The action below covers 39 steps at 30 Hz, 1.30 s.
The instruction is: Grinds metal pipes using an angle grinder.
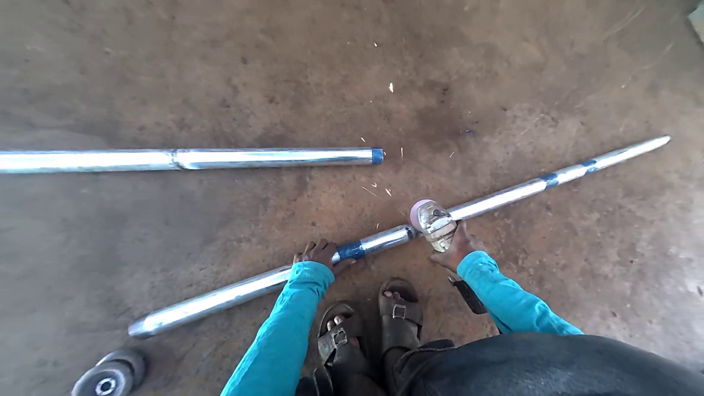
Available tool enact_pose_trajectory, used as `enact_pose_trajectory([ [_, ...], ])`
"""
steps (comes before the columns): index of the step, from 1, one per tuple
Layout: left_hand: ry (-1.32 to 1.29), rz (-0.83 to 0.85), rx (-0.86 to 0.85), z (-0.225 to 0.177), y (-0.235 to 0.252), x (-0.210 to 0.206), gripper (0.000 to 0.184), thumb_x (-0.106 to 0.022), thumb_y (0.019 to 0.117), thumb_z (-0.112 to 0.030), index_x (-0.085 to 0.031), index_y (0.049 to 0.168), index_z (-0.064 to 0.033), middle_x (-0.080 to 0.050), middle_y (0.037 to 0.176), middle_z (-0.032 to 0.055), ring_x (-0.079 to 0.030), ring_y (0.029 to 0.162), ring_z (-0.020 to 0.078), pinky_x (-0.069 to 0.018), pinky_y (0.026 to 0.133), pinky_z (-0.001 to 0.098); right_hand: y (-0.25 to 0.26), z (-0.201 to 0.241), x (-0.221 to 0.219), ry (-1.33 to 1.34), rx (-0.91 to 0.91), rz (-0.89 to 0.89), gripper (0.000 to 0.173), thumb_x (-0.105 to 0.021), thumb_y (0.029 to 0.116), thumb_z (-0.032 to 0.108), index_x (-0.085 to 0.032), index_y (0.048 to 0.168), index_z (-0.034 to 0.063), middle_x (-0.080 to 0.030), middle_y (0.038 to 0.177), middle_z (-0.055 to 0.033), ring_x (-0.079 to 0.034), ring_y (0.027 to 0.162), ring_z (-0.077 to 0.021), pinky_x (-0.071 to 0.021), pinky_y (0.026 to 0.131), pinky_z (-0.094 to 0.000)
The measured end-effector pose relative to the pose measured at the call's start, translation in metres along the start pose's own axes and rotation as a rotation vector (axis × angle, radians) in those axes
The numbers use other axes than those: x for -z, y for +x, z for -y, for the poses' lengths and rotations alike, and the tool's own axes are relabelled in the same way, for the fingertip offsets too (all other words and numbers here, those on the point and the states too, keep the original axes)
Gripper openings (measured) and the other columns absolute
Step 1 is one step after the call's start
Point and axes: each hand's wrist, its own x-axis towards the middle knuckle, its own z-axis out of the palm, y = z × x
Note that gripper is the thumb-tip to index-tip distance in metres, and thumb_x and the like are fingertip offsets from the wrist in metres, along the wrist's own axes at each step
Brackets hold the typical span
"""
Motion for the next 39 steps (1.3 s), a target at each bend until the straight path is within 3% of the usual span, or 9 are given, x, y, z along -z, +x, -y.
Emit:
enact_pose_trajectory([
  [8,-0.013,-0.03,0.004,0.0,-0.002,-0.003,0.07,-0.062,0.0901,-0.072,-0.066,0.134,-0.0172,-0.064,0.138,0.0102,-0.057,0.132,0.0358,-0.0485,0.1,0.0622,0.003,0.004,0.005,-0.055,-0.003,-0.007,0.111,-0.093,0.0709,0.044,-0.031,0.155,0.0053,-0.07,0.121,-0.0257,-0.069,0.113,-0.0446,-0.0542,0.093,-0.0625],
  [21,-0.004,-0.024,-0.004,0.0,-0.001,0.0,0.07,-0.061,0.0909,-0.071,-0.066,0.132,-0.0144,-0.064,0.137,0.0107,-0.057,0.131,0.0356,-0.0484,0.1,0.0611,0.001,0.004,0.001,0.021,0.021,0.006,0.112,-0.095,0.0695,0.036,-0.031,0.155,0.0041,-0.067,0.124,-0.0283,-0.067,0.116,-0.047,-0.0529,0.096,-0.0636],
  [26,0.0,-0.013,-0.004,0.001,0.001,-0.002,0.071,-0.06,0.0906,-0.073,-0.066,0.132,-0.0156,-0.064,0.137,0.0099,-0.057,0.131,0.0352,-0.0492,0.099,0.0611,0.007,0.003,0.006,-0.046,-0.003,-0.009,0.11,-0.093,0.0698,0.042,-0.032,0.154,0.0064,-0.069,0.12,-0.026,-0.069,0.112,-0.0452,-0.0542,0.092,-0.0629],
  [39,-0.013,-0.022,0.001,0.002,0.0,-0.004,0.071,-0.061,0.0898,-0.073,-0.066,0.134,-0.0178,-0.064,0.137,0.0093,-0.057,0.132,0.0345,-0.0485,0.101,0.0612,0.017,0.011,0.004,-0.084,0.085,0.004,0.113,-0.094,0.0694,0.042,-0.031,0.156,0.0066,-0.069,0.121,-0.0263,-0.068,0.113,-0.0455,-0.0534,0.093,-0.0646],
])
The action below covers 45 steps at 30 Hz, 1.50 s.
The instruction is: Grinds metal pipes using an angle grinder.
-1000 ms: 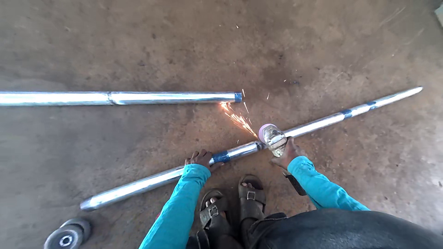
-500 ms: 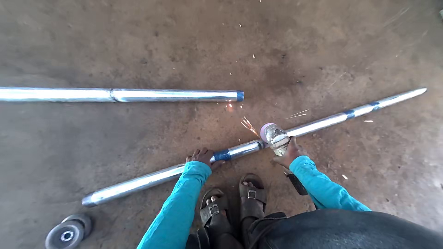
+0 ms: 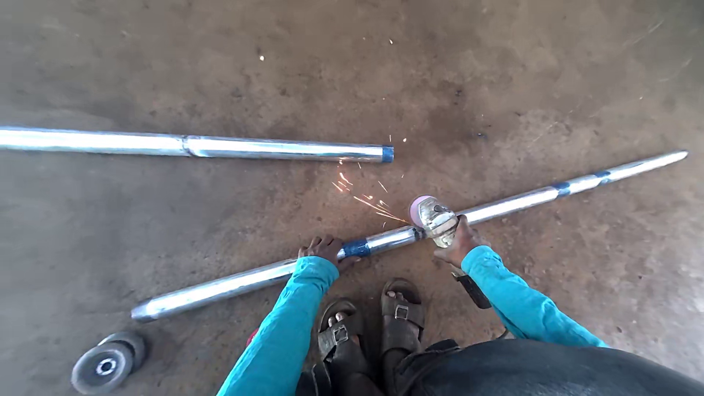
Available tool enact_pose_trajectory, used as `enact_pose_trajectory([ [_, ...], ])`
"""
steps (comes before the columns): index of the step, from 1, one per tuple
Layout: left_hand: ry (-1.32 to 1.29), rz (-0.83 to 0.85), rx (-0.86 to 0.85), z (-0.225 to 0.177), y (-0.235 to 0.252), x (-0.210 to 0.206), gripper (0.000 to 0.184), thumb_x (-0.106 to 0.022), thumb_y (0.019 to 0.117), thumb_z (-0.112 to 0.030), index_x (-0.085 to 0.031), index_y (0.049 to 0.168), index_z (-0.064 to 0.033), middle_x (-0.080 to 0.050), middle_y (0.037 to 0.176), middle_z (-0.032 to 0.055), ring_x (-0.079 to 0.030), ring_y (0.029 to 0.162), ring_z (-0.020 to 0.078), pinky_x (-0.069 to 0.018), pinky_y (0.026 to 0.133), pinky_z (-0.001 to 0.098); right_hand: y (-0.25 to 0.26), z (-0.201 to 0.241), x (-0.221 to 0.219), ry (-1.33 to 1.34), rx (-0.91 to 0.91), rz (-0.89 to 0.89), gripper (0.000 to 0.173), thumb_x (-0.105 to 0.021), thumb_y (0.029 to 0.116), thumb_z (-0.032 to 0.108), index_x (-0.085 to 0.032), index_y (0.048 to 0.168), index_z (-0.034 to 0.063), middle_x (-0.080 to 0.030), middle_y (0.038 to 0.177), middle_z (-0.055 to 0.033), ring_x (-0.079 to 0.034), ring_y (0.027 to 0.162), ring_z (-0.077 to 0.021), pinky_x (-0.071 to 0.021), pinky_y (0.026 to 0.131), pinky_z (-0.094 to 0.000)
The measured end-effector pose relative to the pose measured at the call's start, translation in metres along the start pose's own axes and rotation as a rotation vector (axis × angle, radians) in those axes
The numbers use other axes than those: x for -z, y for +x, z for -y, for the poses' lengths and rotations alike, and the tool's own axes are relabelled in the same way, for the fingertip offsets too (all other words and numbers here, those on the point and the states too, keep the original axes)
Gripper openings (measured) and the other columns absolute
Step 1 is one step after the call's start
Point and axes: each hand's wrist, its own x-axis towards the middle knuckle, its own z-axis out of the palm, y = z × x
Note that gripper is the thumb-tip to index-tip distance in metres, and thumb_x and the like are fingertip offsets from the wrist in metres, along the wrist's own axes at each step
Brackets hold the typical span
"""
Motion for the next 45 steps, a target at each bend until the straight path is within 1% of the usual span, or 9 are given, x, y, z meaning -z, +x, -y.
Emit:
enact_pose_trajectory([
  [3,0.002,0.005,-0.004,0.002,0.0,-0.001,0.071,-0.059,0.0901,-0.074,-0.065,0.134,-0.0182,-0.065,0.136,0.0089,-0.057,0.131,0.0339,-0.0492,0.1,0.0604,0.003,-0.006,0.0,0.009,0.012,-0.015,0.113,-0.094,0.0692,0.041,-0.031,0.155,0.0038,-0.068,0.121,-0.028,-0.068,0.114,-0.0471,-0.0533,0.093,-0.0653],
  [6,-0.004,0.022,-0.004,0.001,0.002,0.002,0.072,-0.059,0.09,-0.074,-0.064,0.135,-0.0182,-0.064,0.138,0.0091,-0.056,0.133,0.0342,-0.0487,0.101,0.0609,-0.002,-0.006,-0.001,0.013,-0.001,0.001,0.111,-0.094,0.069,0.042,-0.032,0.155,0.0062,-0.068,0.123,-0.0268,-0.068,0.113,-0.0466,-0.0537,0.092,-0.0652],
  [12,0.008,0.034,-0.02,0.003,0.005,0.002,0.07,-0.059,0.0918,-0.072,-0.064,0.135,-0.0172,-0.063,0.139,0.0106,-0.056,0.134,0.0353,-0.0495,0.1,0.0612,0.0,-0.007,0.002,0.015,-0.022,-0.02,0.11,-0.094,0.0683,0.041,-0.034,0.154,0.0066,-0.07,0.117,-0.0269,-0.069,0.11,-0.0465,-0.0541,0.09,-0.0653],
  [18,-0.008,0.057,-0.039,0.004,0.009,0.006,0.072,-0.059,0.093,-0.07,-0.064,0.134,-0.0113,-0.061,0.14,0.0146,-0.055,0.134,0.0382,-0.0498,0.1,0.0625,0.0,-0.006,-0.005,0.052,0.027,-0.02,0.107,-0.093,0.0707,0.041,-0.035,0.153,0.0065,-0.07,0.119,-0.0263,-0.069,0.11,-0.0462,-0.054,0.09,-0.0662],
  [21,0.015,0.049,-0.043,0.003,0.01,0.006,0.071,-0.058,0.0936,-0.07,-0.064,0.134,-0.0117,-0.061,0.139,0.0137,-0.055,0.133,0.0378,-0.0506,0.099,0.0613,0.003,-0.009,-0.003,0.021,0.018,-0.036,0.107,-0.092,0.0695,0.043,-0.035,0.153,0.0064,-0.071,0.116,-0.0254,-0.07,0.108,-0.0452,-0.0549,0.087,-0.065],
  [25,0.034,0.035,-0.056,0.004,0.013,0.006,0.072,-0.055,0.0943,-0.071,-0.065,0.133,-0.0113,-0.062,0.138,0.0131,-0.057,0.132,0.0367,-0.0489,0.101,0.0615,0.0,-0.004,-0.004,0.056,0.018,-0.01,0.108,-0.094,0.069,0.039,-0.034,0.153,0.0076,-0.07,0.118,-0.0259,-0.069,0.11,-0.0467,-0.0539,0.09,-0.0662],
  [38,0.009,0.057,-0.092,0.006,0.012,0.011,0.07,-0.055,0.0975,-0.067,-0.065,0.131,-0.0065,-0.062,0.139,0.0149,-0.057,0.133,0.037,-0.0497,0.102,0.06,-0.002,-0.006,-0.004,0.028,-0.01,-0.039,0.11,-0.093,0.0709,0.043,-0.033,0.155,0.0074,-0.069,0.121,-0.0271,-0.069,0.112,-0.0473,-0.0535,0.091,-0.066],
  [42,0.003,0.068,-0.091,0.006,0.014,0.014,0.07,-0.054,0.0979,-0.067,-0.065,0.131,-0.006,-0.062,0.138,0.0154,-0.057,0.133,0.0368,-0.0498,0.102,0.0594,-0.001,-0.009,-0.011,0.041,-0.003,-0.057,0.11,-0.093,0.0679,0.044,-0.035,0.154,0.0085,-0.071,0.117,-0.0255,-0.069,0.109,-0.0469,-0.0534,0.091,-0.0666],
  [45,-0.003,0.056,-0.096,0.008,0.014,0.009,0.07,-0.054,0.0976,-0.067,-0.065,0.131,-0.0063,-0.063,0.138,0.0156,-0.058,0.132,0.0364,-0.0501,0.102,0.0589,0.001,-0.009,-0.009,0.049,-0.027,-0.048,0.113,-0.094,0.0687,0.042,-0.032,0.156,0.0079,-0.07,0.12,-0.027,-0.068,0.112,-0.0475,-0.0534,0.092,-0.066],
])
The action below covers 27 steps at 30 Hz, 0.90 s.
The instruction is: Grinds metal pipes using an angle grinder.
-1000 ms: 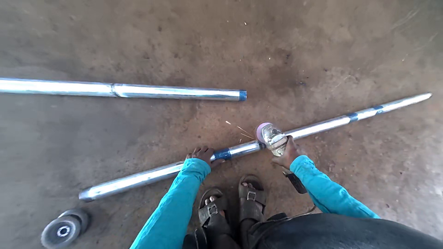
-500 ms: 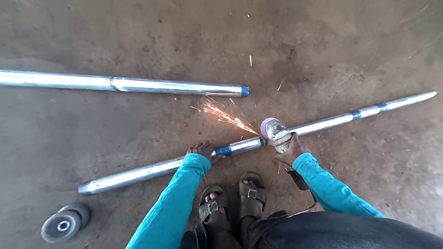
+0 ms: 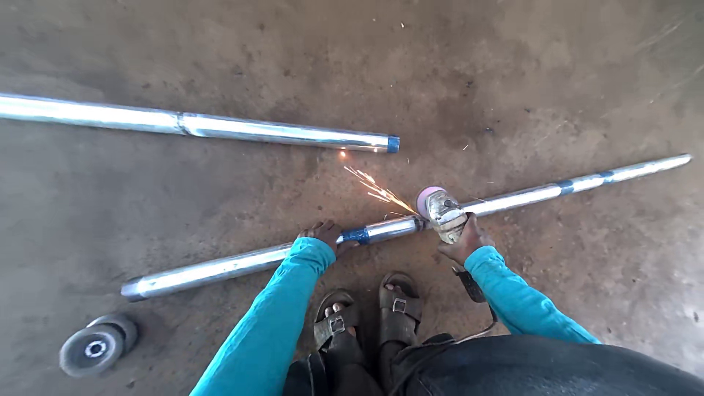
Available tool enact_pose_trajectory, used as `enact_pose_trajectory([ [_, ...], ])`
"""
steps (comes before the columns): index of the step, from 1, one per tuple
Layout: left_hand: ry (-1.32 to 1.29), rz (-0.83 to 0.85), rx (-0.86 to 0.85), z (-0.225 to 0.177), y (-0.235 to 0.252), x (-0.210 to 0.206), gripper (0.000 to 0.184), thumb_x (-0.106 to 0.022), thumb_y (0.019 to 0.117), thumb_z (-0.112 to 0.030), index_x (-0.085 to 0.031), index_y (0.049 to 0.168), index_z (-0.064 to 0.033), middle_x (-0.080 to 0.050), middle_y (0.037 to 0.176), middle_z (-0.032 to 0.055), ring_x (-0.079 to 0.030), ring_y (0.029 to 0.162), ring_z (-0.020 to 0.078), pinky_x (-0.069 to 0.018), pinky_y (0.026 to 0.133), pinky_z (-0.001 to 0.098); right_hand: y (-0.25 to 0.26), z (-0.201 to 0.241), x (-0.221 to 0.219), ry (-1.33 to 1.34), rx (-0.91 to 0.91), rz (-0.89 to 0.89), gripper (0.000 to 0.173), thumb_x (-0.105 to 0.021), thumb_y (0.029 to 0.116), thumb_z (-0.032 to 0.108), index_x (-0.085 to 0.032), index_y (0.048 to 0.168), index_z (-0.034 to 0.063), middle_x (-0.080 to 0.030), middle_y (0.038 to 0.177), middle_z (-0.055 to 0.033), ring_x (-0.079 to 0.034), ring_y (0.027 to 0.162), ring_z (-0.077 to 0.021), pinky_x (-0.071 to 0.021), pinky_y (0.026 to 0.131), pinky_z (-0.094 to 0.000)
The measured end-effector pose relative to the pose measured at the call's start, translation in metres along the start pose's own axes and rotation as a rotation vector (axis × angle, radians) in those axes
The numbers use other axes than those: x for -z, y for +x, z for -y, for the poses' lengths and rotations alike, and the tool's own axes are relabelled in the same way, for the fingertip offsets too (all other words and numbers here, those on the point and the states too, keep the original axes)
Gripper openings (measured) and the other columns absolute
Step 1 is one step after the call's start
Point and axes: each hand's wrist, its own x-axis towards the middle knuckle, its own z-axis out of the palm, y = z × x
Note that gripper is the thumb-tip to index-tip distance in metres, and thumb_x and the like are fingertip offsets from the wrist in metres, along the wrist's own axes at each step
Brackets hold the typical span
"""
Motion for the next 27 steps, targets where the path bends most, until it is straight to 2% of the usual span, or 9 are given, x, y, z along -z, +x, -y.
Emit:
enact_pose_trajectory([
  [6,0.002,-0.037,-0.054,0.007,0.008,-0.003,0.073,-0.054,0.0974,-0.068,-0.067,0.126,-0.0023,-0.065,0.133,0.0188,-0.056,0.134,0.0385,-0.0476,0.106,0.0578,0.0,-0.001,-0.004,0.004,0.01,-0.028,0.114,-0.094,0.0681,0.045,-0.033,0.156,0.0068,-0.071,0.118,-0.0268,-0.07,0.11,-0.0473,-0.0535,0.091,-0.0668],
  [13,0.017,-0.044,-0.041,0.004,0.004,0.0,0.072,-0.054,0.0972,-0.068,-0.067,0.127,-0.0029,-0.065,0.135,0.017,-0.056,0.133,0.0375,-0.0503,0.102,0.0579,-0.005,0.005,-0.001,-0.005,0.024,-0.027,0.11,-0.093,0.0689,0.043,-0.034,0.154,0.006,-0.07,0.118,-0.0267,-0.069,0.11,-0.0467,-0.0539,0.091,-0.0657],
  [15,0.007,-0.01,-0.024,0.001,0.0,0.005,0.071,-0.053,0.0985,-0.066,-0.065,0.13,-0.0042,-0.063,0.138,0.0163,-0.055,0.136,0.0373,-0.0495,0.103,0.0587,-0.006,0.008,0.001,0.005,0.009,-0.021,0.111,-0.094,0.0699,0.041,-0.033,0.156,0.006,-0.068,0.123,-0.0282,-0.067,0.114,-0.0477,-0.0523,0.093,-0.0667],
  [17,-0.002,0.023,-0.024,0.001,0.003,0.004,0.071,-0.052,0.0991,-0.066,-0.063,0.135,-0.0058,-0.06,0.142,0.0161,-0.052,0.138,0.0371,-0.0462,0.108,0.0587,-0.003,0.005,0.002,0.007,0.001,-0.021,0.112,-0.095,0.0686,0.039,-0.032,0.156,0.0073,-0.069,0.121,-0.0279,-0.068,0.113,-0.0481,-0.0521,0.092,-0.0674],
  [19,0.012,0.009,-0.027,0.003,0.006,0.004,0.071,-0.052,0.0988,-0.067,-0.063,0.135,-0.0066,-0.061,0.143,0.0151,-0.052,0.139,0.0363,-0.0451,0.11,0.0577,-0.001,0.003,0.001,-0.001,0.012,-0.018,0.113,-0.095,0.0677,0.041,-0.032,0.156,0.008,-0.07,0.118,-0.0264,-0.069,0.111,-0.0475,-0.0528,0.091,-0.0671],
  [23,0.024,-0.015,-0.024,0.001,0.001,0.01,0.068,-0.051,0.0998,-0.066,-0.067,0.129,-0.0066,-0.063,0.138,0.0144,-0.055,0.135,0.0371,-0.049,0.103,0.0594,-0.002,0.004,0.001,-0.017,0.001,-0.029,0.112,-0.092,0.069,0.046,-0.033,0.156,0.0069,-0.071,0.118,-0.0258,-0.07,0.11,-0.0465,-0.0542,0.09,-0.0653],
  [27,0.013,-0.035,-0.035,0.002,0.002,0.012,0.068,-0.052,0.0996,-0.065,-0.068,0.127,-0.0044,-0.065,0.137,0.0149,-0.058,0.132,0.037,-0.0509,0.101,0.0595,-0.003,0.007,0.005,-0.011,0.005,-0.023,0.111,-0.093,0.0685,0.042,-0.033,0.156,0.0086,-0.071,0.119,-0.0251,-0.069,0.11,-0.0463,-0.0536,0.091,-0.0657],
])
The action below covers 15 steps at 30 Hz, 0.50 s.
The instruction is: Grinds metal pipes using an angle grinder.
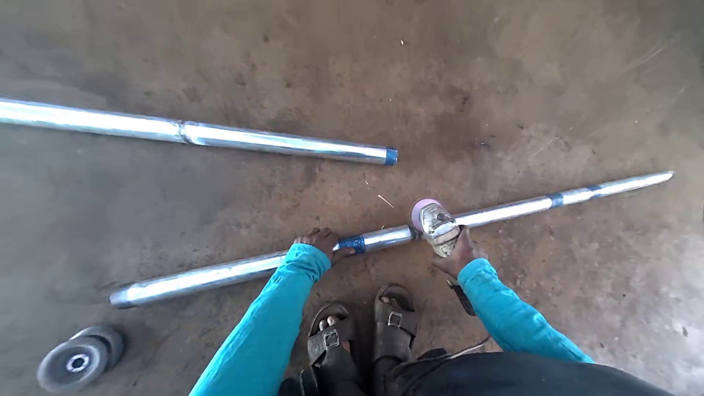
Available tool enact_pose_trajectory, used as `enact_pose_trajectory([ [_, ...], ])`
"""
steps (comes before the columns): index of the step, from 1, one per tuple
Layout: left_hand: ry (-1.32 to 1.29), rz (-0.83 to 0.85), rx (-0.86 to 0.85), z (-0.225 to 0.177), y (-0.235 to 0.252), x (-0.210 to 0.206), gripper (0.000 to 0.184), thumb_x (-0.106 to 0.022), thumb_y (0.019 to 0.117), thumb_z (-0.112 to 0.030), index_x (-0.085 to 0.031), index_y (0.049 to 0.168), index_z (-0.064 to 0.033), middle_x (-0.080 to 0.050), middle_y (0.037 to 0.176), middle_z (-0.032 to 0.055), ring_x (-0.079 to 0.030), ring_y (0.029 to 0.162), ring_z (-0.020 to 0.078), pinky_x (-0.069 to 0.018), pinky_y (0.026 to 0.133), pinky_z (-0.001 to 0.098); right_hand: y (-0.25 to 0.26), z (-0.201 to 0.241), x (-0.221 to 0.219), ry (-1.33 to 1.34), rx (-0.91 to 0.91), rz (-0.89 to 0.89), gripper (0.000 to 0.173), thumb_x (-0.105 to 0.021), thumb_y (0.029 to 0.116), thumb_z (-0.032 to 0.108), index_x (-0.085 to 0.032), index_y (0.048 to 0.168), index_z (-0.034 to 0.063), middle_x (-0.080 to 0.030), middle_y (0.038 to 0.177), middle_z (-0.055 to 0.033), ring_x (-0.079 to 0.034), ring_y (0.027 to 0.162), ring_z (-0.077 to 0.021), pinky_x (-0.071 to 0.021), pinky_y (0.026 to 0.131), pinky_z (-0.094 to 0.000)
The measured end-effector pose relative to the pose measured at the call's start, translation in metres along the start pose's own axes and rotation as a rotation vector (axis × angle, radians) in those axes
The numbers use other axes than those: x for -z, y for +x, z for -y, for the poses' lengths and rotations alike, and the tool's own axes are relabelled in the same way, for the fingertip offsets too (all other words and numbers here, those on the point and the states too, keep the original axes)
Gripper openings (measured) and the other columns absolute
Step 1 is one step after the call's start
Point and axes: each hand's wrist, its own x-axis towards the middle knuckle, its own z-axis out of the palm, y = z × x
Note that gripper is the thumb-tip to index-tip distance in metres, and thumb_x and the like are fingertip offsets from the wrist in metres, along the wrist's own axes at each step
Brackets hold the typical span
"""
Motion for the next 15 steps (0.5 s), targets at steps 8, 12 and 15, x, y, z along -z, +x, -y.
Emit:
enact_pose_trajectory([
  [8,-0.002,0.026,0.01,0.0003,0.0013,0.0019,0.07,-0.051,0.0993,-0.067,-0.068,0.127,-0.0052,-0.065,0.136,0.0138,-0.058,0.132,0.0354,-0.0515,0.101,0.0571,-0.0008,0.0033,-0.0017,-0.014,0.025,0.004,0.11,-0.095,0.0672,0.041,-0.036,0.154,0.0075,-0.072,0.116,-0.0246,-0.071,0.108,-0.0449,-0.0548,0.09,-0.0645],
  [12,-0.005,0.009,-0.013,0.0037,0.0027,-0.0016,0.069,-0.052,0.0995,-0.066,-0.069,0.123,-0.0031,-0.066,0.133,0.0151,-0.06,0.13,0.0354,-0.0519,0.1,0.0556,-0.0003,0.0069,-0.002,-0.013,-0.007,-0.001,0.11,-0.094,0.069,0.042,-0.035,0.155,0.0077,-0.071,0.117,-0.0252,-0.07,0.109,-0.0452,-0.0551,0.09,-0.0632],
  [15,-0.006,0.043,0.002,0.0046,0.0065,-0.0026,0.069,-0.05,0.0992,-0.068,-0.069,0.127,-0.0066,-0.065,0.136,0.0127,-0.058,0.133,0.0341,-0.0505,0.103,0.0562,0.0038,0.0025,0.0012,-0.026,-0.001,-0.014,0.109,-0.093,0.0693,0.042,-0.035,0.154,0.0054,-0.071,0.118,-0.0256,-0.07,0.11,-0.0456,-0.0545,0.091,-0.0636],
])
